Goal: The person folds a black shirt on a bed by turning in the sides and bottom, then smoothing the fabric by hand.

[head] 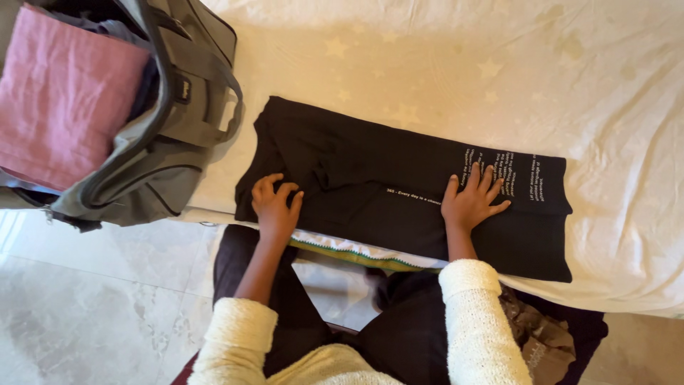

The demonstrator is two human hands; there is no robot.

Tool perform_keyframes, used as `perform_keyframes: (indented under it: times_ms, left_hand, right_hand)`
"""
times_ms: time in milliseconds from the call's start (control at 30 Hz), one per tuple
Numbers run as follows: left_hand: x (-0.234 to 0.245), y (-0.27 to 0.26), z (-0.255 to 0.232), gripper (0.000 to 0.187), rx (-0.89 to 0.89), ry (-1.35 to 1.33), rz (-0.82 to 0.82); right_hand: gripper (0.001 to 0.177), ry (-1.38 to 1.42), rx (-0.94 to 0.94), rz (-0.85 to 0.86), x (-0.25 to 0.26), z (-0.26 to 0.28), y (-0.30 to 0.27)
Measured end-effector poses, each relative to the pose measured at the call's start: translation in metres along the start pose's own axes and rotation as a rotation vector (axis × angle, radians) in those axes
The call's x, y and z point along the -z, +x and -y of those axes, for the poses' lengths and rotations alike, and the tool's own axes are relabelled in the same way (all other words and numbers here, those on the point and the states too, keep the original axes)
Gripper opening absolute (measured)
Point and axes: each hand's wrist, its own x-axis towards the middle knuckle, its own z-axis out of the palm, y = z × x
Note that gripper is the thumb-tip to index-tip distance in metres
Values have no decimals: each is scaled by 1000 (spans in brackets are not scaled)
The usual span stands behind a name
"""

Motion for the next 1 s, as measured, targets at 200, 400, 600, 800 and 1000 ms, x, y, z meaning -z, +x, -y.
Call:
perform_keyframes:
  times_ms: [200, 400, 600, 800, 1000]
  left_hand:
    - [7, -26, -15, 14, -337, -111, -204]
    - [21, -35, -10, 17, -500, -95, -159]
    - [22, -36, 7, 20, -426, -254, -161]
    - [11, -43, 24, 19, -249, -353, -198]
    - [-11, -43, 50, 16, 23, -542, -166]
  right_hand:
    - [47, 91, 115, -129, -9, -12, -11]
    - [50, 167, 178, -132, -4, -4, -22]
    - [54, 531, 461, 8, 45, 78, -79]
    - [73, 518, 602, 261, 55, 167, -118]
    - [50, 575, 402, 269, 34, 176, -112]
